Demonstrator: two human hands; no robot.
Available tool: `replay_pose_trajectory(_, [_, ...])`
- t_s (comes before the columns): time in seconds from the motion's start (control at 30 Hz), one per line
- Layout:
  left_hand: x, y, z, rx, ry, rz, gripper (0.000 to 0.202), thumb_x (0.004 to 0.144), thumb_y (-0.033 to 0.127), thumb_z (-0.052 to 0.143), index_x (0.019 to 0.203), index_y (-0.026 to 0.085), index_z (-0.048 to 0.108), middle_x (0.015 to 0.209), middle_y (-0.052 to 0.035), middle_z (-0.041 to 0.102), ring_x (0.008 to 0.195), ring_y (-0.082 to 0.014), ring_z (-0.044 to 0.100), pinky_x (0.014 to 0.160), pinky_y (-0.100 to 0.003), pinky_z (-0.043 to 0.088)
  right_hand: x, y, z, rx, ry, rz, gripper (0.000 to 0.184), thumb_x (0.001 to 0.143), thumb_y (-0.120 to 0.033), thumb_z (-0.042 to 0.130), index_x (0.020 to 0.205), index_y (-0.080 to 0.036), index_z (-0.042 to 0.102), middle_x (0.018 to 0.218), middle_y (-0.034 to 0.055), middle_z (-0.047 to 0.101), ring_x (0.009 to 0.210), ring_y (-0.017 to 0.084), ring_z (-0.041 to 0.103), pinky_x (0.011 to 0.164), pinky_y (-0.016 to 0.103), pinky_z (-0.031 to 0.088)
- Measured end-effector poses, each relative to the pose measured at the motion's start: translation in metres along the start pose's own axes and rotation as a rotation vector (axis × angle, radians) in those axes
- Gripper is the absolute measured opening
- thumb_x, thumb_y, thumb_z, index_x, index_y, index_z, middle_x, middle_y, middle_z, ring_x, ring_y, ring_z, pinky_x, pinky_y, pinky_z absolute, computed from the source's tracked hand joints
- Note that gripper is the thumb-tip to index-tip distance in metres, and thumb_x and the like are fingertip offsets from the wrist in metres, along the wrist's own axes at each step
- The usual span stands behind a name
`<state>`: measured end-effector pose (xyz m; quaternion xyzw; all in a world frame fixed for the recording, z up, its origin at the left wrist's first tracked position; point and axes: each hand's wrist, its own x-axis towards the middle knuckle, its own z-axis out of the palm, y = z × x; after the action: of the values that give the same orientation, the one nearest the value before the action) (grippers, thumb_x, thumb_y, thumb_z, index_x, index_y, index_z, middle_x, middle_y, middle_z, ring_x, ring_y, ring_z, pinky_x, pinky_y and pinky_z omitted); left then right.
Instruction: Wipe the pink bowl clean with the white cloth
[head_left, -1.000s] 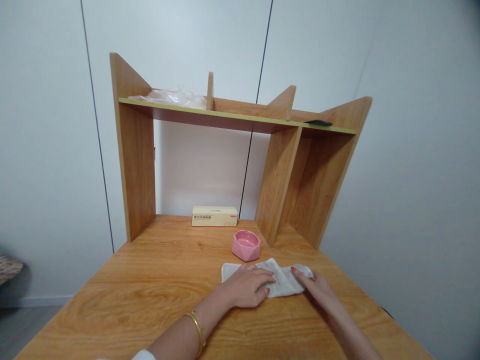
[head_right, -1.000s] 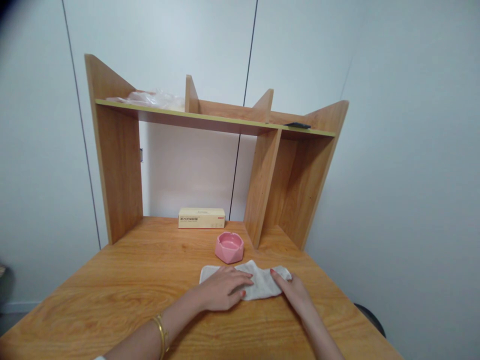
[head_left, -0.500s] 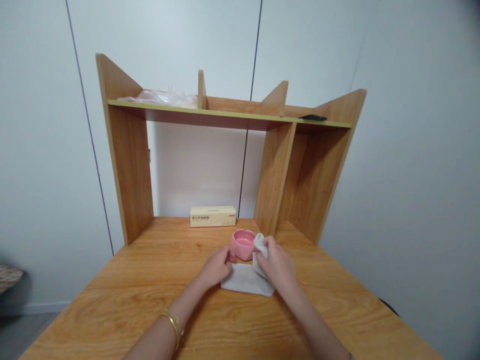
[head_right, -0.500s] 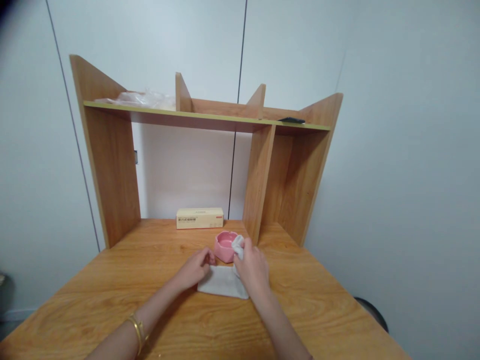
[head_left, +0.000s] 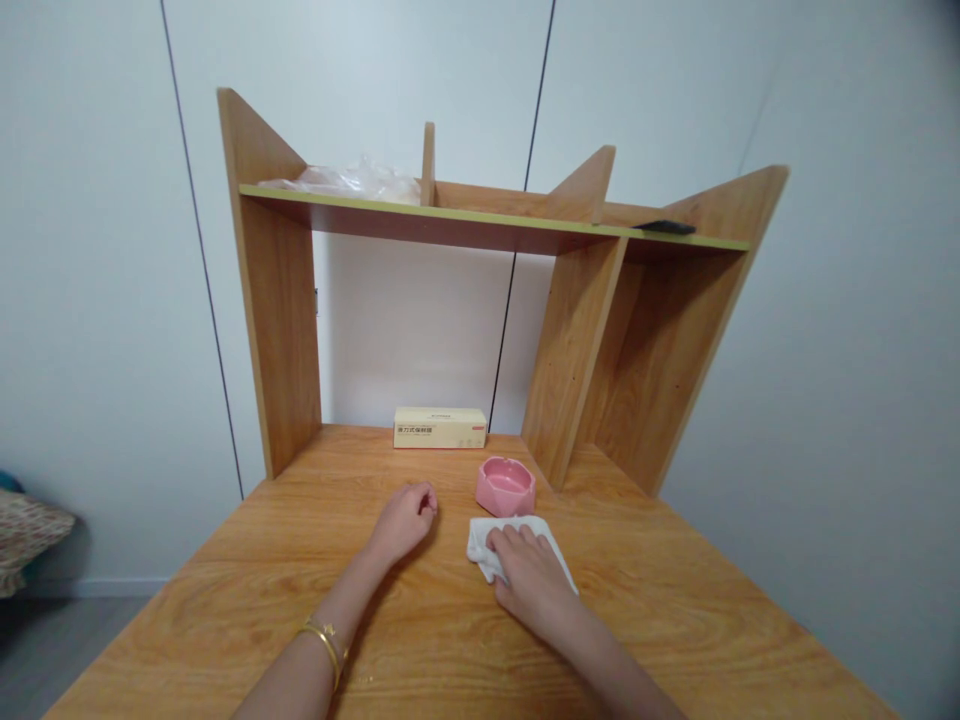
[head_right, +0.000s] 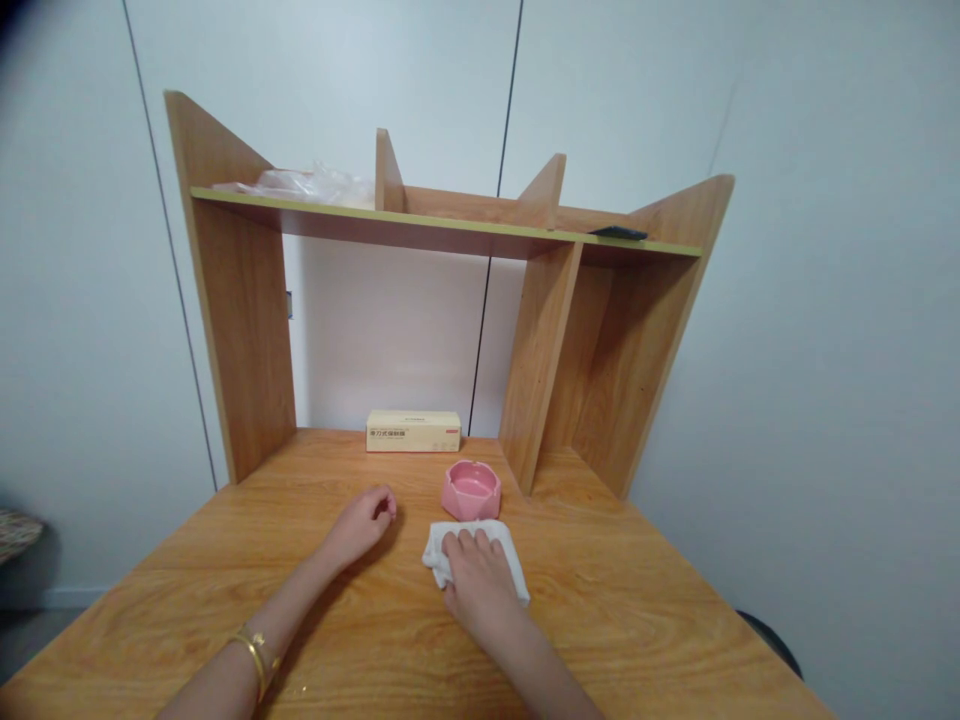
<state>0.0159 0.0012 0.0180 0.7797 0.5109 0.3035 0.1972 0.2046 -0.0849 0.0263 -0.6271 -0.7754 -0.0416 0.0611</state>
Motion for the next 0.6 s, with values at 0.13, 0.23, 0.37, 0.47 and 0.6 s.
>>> replay_pose_trajectory(0.13, [-0.002,0.006,0.001,0.040,-0.032,0.002,0.019,0.071,0.003,0.042,0.068,0.019,0.053,0.072,-0.0002,0.061,0.074,-0.0137,0.054,0.068,-0.021,0.037,-0.003,0.017,-0.011,-0.021,-0.040,0.030,0.030,0.068,-0.014,0.054,0.097,-0.019,0.058,0.103,0.0092,0.061,0.098,0.027,0.049,0.082,0.037,0.031])
replay_pose_trajectory(0.23, [-0.003,0.007,0.002,0.062,-0.047,-0.010,0.020,0.072,0.004,0.043,0.069,0.019,0.054,0.072,-0.0002,0.062,0.073,-0.0134,0.055,0.067,-0.021,0.037,0.001,0.012,-0.019,0.093,-0.035,-0.021,0.022,0.072,-0.031,0.059,0.091,-0.020,0.060,0.101,0.0083,0.061,0.099,0.028,0.048,0.084,0.039,0.032])
replay_pose_trajectory(0.37, [-0.002,0.004,0.000,0.103,-0.021,-0.088,0.019,0.076,0.006,0.042,0.073,0.018,0.055,0.074,-0.0010,0.063,0.073,-0.0132,0.055,0.064,-0.021,0.035,0.024,-0.017,-0.015,0.423,0.088,-0.160,0.024,0.082,-0.027,0.048,0.102,-0.017,0.057,0.106,0.0098,0.058,0.104,0.023,0.050,0.088,0.035,0.036])
replay_pose_trajectory(0.47, [-0.001,-0.001,-0.004,0.142,0.016,-0.173,0.019,0.080,0.009,0.040,0.075,0.018,0.056,0.076,-0.0025,0.064,0.073,-0.0135,0.056,0.062,-0.021,0.034,0.051,-0.041,0.003,0.653,0.121,-0.190,0.026,0.079,-0.012,0.046,0.103,-0.019,0.053,0.094,0.0064,0.060,0.090,0.017,0.057,0.080,0.030,0.042])
replay_pose_trajectory(0.6, [0.001,-0.008,-0.008,0.179,0.025,-0.243,0.021,0.084,0.011,0.038,0.077,0.016,0.057,0.079,-0.0043,0.066,0.072,-0.0132,0.057,0.059,-0.021,0.033,0.079,-0.058,0.028,0.951,-0.112,0.012,0.024,0.075,-0.005,0.040,0.091,-0.022,0.046,0.054,-0.0093,0.047,0.041,0.009,0.047,0.042,0.020,0.036])
